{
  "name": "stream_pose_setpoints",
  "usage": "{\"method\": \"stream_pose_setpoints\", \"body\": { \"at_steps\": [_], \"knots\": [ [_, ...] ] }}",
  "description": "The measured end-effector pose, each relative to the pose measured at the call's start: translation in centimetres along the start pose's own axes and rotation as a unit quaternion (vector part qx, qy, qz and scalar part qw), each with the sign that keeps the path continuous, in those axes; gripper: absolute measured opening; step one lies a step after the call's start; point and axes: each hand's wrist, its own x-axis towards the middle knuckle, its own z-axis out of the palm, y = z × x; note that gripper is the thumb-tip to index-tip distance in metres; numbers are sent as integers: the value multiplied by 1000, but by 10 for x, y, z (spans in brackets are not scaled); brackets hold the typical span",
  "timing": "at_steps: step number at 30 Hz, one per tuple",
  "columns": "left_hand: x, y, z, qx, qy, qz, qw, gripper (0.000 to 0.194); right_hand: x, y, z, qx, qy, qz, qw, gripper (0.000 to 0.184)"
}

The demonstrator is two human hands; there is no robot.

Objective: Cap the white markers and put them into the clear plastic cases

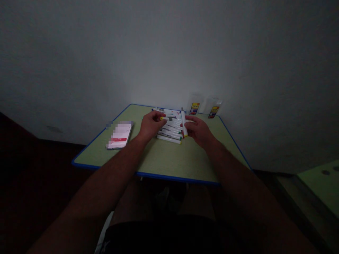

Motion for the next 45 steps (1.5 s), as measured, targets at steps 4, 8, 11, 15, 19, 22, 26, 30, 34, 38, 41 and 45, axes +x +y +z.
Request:
{"method": "stream_pose_setpoints", "body": {
  "at_steps": [4,8,11,15,19,22,26,30,34,38,41,45],
  "knots": [
    [1,-3,1,1,-6,10,1000,19,1,3,-1,8,-1,-1,1000,41],
    [1,-2,0,8,-6,13,1000,18,2,3,-1,19,-1,3,1000,39],
    [0,0,0,12,-5,12,1000,17,2,2,0,26,-1,5,1000,38],
    [0,1,0,41,-5,26,999,17,1,1,1,27,-2,11,1000,36],
    [0,-1,1,77,-9,57,995,14,2,3,0,26,8,11,1000,37],
    [0,-3,2,83,-16,69,994,13,3,4,0,27,15,12,999,37],
    [0,-4,2,86,-11,77,993,12,2,2,2,25,18,11,999,36],
    [-1,-3,2,83,-9,81,993,13,1,0,4,30,30,14,999,38],
    [-1,-4,2,84,-11,72,994,13,1,0,4,34,49,17,998,45],
    [-1,-3,1,89,-14,74,993,12,2,1,3,31,40,18,999,45],
    [-1,-2,0,86,-14,77,993,12,3,2,2,31,27,16,999,43],
    [-2,-2,-1,81,-15,68,994,15,4,4,1,24,27,12,999,41]
  ]
}}
